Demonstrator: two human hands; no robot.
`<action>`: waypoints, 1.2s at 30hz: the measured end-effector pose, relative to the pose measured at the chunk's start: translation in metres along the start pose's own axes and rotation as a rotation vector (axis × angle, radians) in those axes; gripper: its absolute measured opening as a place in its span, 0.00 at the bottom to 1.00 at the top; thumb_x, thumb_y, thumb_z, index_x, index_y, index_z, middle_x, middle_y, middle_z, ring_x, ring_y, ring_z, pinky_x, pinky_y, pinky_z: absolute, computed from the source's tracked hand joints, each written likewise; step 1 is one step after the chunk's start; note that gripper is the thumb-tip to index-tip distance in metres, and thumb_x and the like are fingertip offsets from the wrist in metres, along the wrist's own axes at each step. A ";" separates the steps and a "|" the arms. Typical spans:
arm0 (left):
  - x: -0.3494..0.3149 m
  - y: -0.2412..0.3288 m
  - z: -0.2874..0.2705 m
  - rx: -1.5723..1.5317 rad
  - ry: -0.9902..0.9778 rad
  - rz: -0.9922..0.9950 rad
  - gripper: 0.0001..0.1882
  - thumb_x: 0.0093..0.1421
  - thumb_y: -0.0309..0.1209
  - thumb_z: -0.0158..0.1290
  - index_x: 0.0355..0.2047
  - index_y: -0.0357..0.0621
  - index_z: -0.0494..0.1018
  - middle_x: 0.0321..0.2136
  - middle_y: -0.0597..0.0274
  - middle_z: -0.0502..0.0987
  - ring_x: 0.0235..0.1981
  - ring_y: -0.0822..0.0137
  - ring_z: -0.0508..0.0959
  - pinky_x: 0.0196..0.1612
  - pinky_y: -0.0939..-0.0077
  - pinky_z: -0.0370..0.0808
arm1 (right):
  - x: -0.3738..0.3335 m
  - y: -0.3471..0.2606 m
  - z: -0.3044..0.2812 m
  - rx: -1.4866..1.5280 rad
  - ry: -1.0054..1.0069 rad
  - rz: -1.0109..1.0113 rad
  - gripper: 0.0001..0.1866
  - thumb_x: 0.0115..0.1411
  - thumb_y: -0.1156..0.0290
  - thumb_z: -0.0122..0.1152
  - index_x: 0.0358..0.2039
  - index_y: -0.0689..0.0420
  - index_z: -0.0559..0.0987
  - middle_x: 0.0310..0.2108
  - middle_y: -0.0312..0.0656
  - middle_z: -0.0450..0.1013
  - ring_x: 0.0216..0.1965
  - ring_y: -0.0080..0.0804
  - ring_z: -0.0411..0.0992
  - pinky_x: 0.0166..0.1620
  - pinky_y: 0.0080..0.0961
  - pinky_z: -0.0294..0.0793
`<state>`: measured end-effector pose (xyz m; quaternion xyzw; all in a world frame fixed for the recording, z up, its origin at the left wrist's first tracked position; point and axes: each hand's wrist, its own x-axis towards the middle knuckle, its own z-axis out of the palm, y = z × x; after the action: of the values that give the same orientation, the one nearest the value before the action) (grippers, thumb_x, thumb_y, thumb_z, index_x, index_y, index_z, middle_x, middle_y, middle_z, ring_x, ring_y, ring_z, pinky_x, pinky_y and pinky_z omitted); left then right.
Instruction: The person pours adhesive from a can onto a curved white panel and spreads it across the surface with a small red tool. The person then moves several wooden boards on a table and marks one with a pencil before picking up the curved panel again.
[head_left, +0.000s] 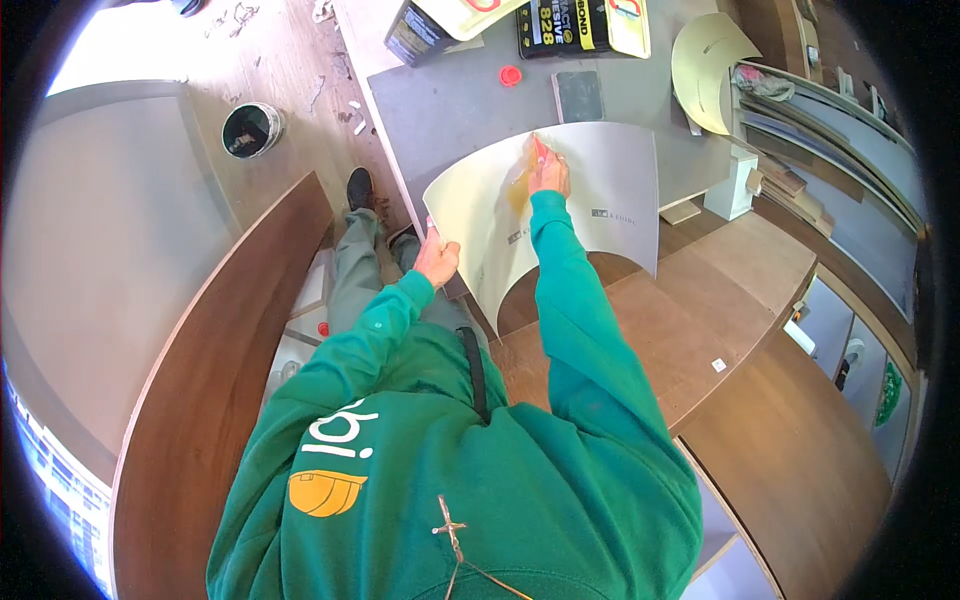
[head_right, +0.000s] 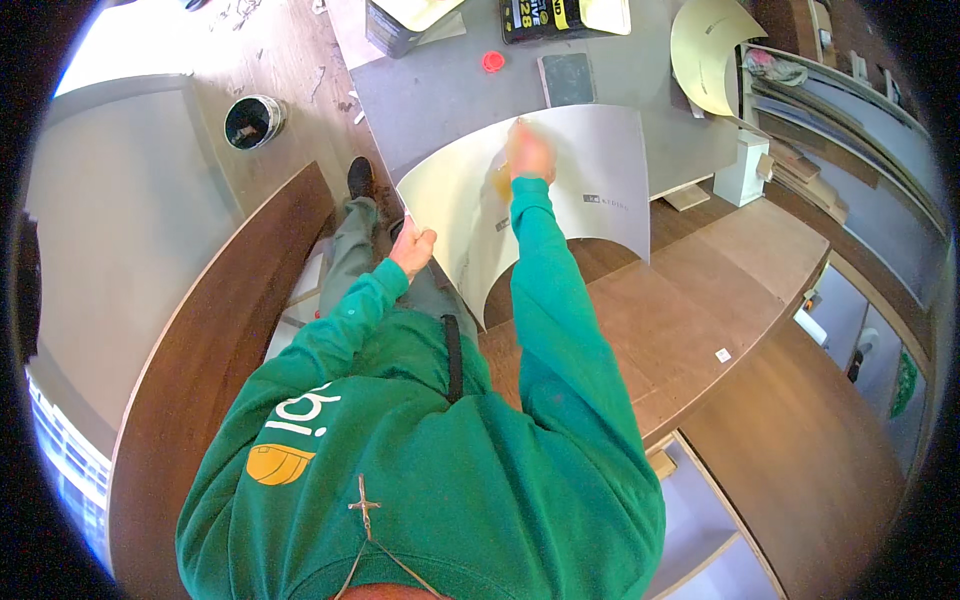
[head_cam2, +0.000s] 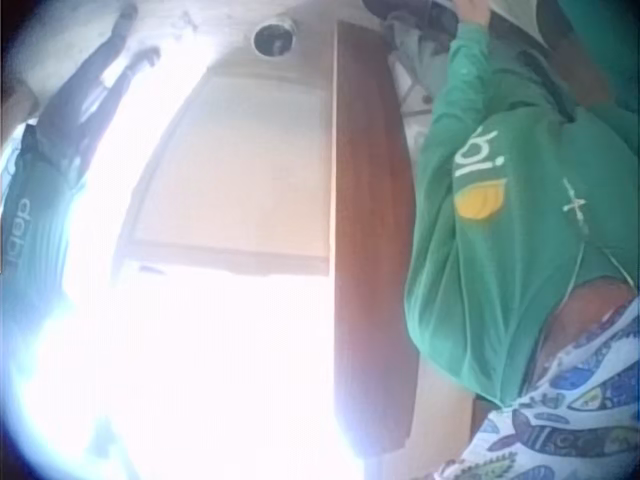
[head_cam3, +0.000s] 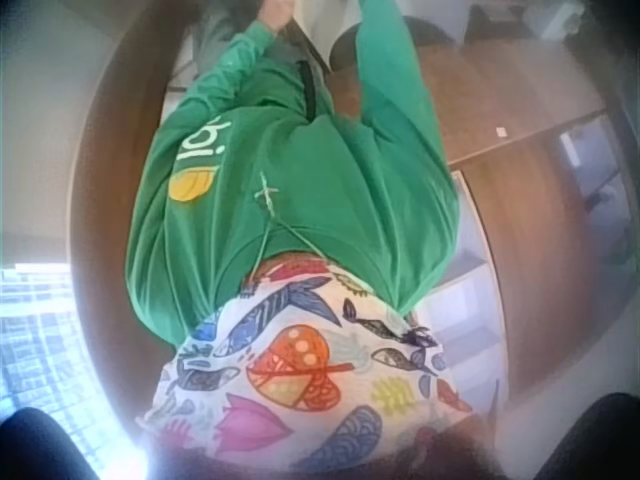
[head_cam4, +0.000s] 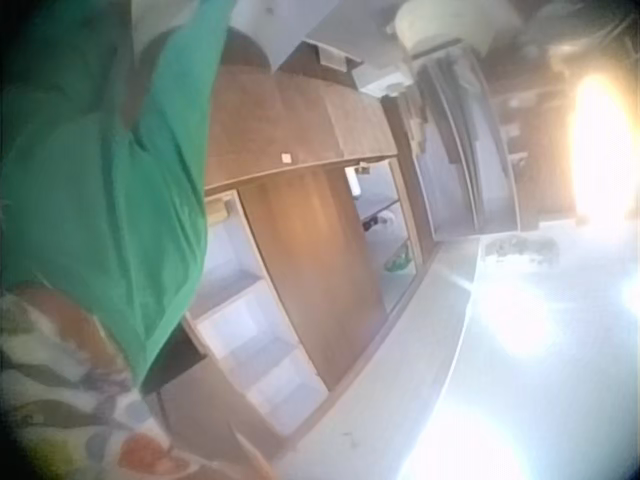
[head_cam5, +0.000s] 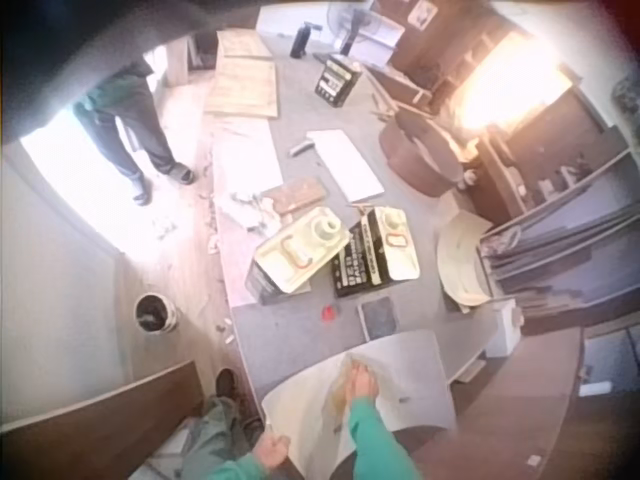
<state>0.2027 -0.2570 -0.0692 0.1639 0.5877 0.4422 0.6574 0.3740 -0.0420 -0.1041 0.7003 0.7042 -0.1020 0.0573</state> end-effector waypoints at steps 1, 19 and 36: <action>0.000 -0.001 0.000 0.001 0.000 0.000 0.31 0.54 0.23 0.43 0.61 0.34 0.55 0.53 0.51 0.67 0.55 0.59 0.65 0.59 0.71 0.60 | 0.000 -0.003 0.002 -0.035 -0.014 -0.023 0.15 0.61 0.69 0.52 0.48 0.47 0.75 0.45 0.45 0.71 0.47 0.47 0.70 0.49 0.43 0.72; 0.011 -0.018 -0.004 -0.050 0.015 0.040 0.33 0.54 0.24 0.44 0.61 0.32 0.51 0.51 0.44 0.66 0.52 0.52 0.68 0.57 0.67 0.63 | -0.073 -0.013 0.004 0.149 0.059 -0.208 0.17 0.60 0.70 0.49 0.49 0.46 0.76 0.41 0.49 0.73 0.44 0.51 0.71 0.48 0.45 0.71; 0.009 -0.006 -0.009 0.070 -0.026 0.082 0.35 0.56 0.25 0.43 0.64 0.36 0.46 0.54 0.44 0.64 0.54 0.55 0.66 0.59 0.69 0.61 | -0.011 -0.014 0.003 0.143 -0.035 0.146 0.14 0.59 0.67 0.51 0.41 0.62 0.76 0.41 0.55 0.73 0.42 0.55 0.72 0.44 0.49 0.71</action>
<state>0.1958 -0.2561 -0.0811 0.2165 0.5871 0.4458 0.6400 0.3597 -0.0536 -0.1033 0.7502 0.6410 -0.1599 0.0267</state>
